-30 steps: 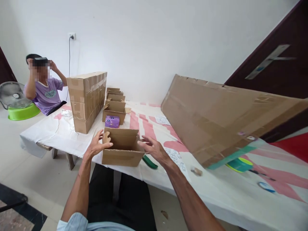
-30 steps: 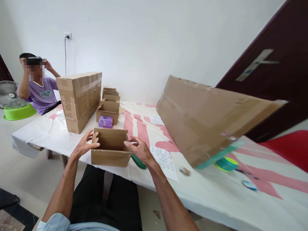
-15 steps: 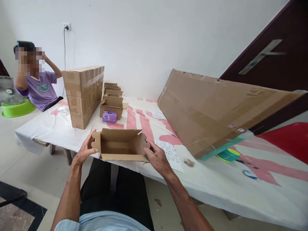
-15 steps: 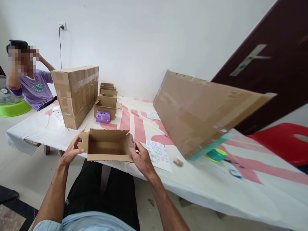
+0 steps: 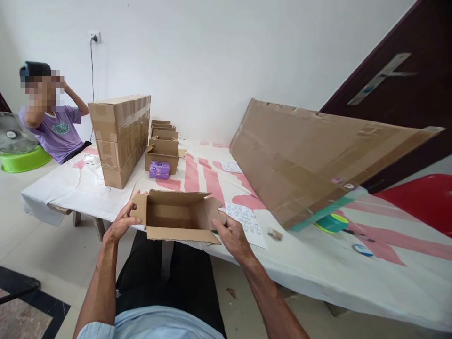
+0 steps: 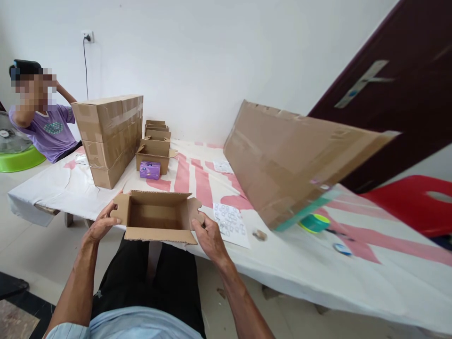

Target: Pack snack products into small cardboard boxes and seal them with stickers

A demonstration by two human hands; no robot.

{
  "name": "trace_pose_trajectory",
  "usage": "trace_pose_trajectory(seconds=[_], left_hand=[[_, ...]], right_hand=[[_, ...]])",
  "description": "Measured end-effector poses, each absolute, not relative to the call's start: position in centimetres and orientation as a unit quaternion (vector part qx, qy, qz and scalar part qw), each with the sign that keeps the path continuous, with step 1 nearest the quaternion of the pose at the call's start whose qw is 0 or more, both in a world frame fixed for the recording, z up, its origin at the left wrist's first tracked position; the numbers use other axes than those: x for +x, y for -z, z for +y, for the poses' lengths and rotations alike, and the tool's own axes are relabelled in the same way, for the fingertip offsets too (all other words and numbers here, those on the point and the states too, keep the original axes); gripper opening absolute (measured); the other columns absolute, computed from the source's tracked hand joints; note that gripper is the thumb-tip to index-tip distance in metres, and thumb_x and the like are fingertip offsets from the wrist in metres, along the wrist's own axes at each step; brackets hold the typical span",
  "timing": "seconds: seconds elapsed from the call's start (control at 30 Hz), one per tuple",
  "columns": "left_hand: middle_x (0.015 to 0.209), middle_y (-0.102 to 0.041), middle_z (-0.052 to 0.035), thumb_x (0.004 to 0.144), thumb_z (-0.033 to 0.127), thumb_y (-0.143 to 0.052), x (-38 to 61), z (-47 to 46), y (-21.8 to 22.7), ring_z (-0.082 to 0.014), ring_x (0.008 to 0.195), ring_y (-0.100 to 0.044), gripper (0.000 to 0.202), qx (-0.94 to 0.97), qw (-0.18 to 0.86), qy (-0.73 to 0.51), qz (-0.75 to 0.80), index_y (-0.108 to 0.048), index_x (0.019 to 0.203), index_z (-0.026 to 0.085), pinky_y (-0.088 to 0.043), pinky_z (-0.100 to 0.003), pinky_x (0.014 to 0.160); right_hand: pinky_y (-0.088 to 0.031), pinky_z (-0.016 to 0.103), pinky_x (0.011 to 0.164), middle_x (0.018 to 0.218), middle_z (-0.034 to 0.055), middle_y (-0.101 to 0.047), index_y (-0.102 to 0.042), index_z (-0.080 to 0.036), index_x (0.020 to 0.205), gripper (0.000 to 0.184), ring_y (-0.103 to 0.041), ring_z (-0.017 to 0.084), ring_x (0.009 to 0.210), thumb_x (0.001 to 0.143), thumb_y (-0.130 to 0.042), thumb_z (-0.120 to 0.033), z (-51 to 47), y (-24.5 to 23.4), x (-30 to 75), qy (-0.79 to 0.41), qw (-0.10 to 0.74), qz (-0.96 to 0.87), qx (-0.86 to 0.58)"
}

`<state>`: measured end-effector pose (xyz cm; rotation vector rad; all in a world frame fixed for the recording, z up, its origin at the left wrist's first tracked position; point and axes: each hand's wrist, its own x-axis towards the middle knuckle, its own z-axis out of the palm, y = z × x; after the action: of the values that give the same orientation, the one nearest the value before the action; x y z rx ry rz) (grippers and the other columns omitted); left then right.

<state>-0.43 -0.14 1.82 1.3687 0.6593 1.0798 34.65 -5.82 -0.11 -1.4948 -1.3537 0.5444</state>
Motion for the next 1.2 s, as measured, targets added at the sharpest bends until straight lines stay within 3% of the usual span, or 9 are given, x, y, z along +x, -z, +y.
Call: trace_pose_trajectory(seconds=[0.27,0.53,0.67,0.8,0.93,1.03,1.1,1.2], left_hand=[[0.166,-0.049,-0.0008,0.068,0.024,-0.066,-0.4,-0.8,-3.5,-0.0347,0.157,-0.033,0.092,0.630,0.555,-0.428,0.333,-0.052,0.159,0.027,-0.022,-0.049,0.131],[0.167,-0.048,0.0011,0.063,0.022,-0.063,-0.2,-0.9,-4.1,-0.0356,0.159,-0.031,0.095,0.643,0.528,-0.420,0.363,-0.054,0.157,0.026,-0.018,-0.048,0.133],[0.163,-0.053,-0.0015,0.067,0.023,-0.061,0.6,-0.8,-4.2,-0.0360,0.158,-0.033,0.086,0.641,0.509,-0.448,0.360,-0.058,0.153,0.022,-0.020,-0.047,0.132],[0.147,-0.067,-0.0047,0.072,0.024,-0.058,1.3,-0.9,-4.2,-0.0378,0.141,-0.052,0.075,0.642,0.481,-0.479,0.358,-0.064,0.146,0.020,-0.036,-0.049,0.123],[0.121,-0.076,-0.0035,0.069,0.019,-0.052,1.9,-1.3,-4.4,-0.0329,0.116,-0.063,0.068,0.652,0.430,-0.499,0.376,-0.071,0.134,0.020,-0.049,-0.043,0.104],[0.107,-0.077,-0.0031,0.076,0.019,-0.049,2.6,-1.4,-4.6,-0.0293,0.104,-0.066,0.058,0.642,0.398,-0.508,0.413,-0.074,0.128,0.018,-0.052,-0.038,0.094],[0.108,-0.077,-0.0039,0.084,0.022,-0.049,3.0,-1.4,-4.7,-0.0289,0.105,-0.066,0.052,0.646,0.380,-0.509,0.423,-0.074,0.129,0.017,-0.052,-0.038,0.095],[0.136,-0.072,-0.0085,0.094,0.031,-0.054,3.1,-1.2,-4.6,-0.0312,0.125,-0.063,0.050,0.681,0.369,-0.495,0.394,-0.069,0.140,0.020,-0.051,-0.040,0.103]], right_hand=[[-0.049,0.031,0.067,0.067,-0.0017,-0.060,-0.065,-0.022,0.087,0.026,-0.054,0.019,0.066,0.083,-0.057,-0.046,-6.3,-0.5,34.3,-0.196,0.496,-0.566,-0.629],[-0.048,0.030,0.066,0.068,-0.0018,-0.059,-0.063,-0.022,0.088,0.027,-0.053,0.018,0.065,0.085,-0.053,-0.047,-6.6,-0.7,33.9,-0.181,0.480,-0.588,-0.626],[-0.047,0.030,0.066,0.066,-0.0026,-0.058,-0.064,-0.022,0.089,0.029,-0.051,0.017,0.063,0.082,-0.054,-0.048,-6.4,-0.6,33.7,-0.162,0.483,-0.577,-0.639],[-0.049,0.034,0.067,0.064,-0.0017,-0.059,-0.066,-0.021,0.091,0.035,-0.054,0.019,0.062,0.078,-0.056,-0.052,-6.0,0.1,33.8,-0.172,0.480,-0.564,-0.650],[-0.055,0.040,0.079,0.082,0.0078,-0.074,-0.071,-0.020,0.094,0.045,-0.069,0.031,0.085,0.073,-0.064,-0.059,-5.2,1.4,34.1,-0.174,0.493,-0.534,-0.664],[-0.057,0.042,0.085,0.092,0.0112,-0.078,-0.073,-0.019,0.093,0.045,-0.071,0.036,0.097,0.074,-0.065,-0.059,-4.9,1.9,34.2,-0.192,0.486,-0.552,-0.649],[-0.057,0.041,0.082,0.090,0.0111,-0.078,-0.074,-0.020,0.091,0.043,-0.071,0.036,0.096,0.073,-0.066,-0.059,-5.0,1.8,34.1,-0.196,0.482,-0.554,-0.650],[-0.056,0.038,0.077,0.082,0.0093,-0.076,-0.072,-0.020,0.086,0.038,-0.070,0.033,0.088,0.073,-0.067,-0.056,-5.4,1.0,33.9,-0.192,0.480,-0.553,-0.654]])
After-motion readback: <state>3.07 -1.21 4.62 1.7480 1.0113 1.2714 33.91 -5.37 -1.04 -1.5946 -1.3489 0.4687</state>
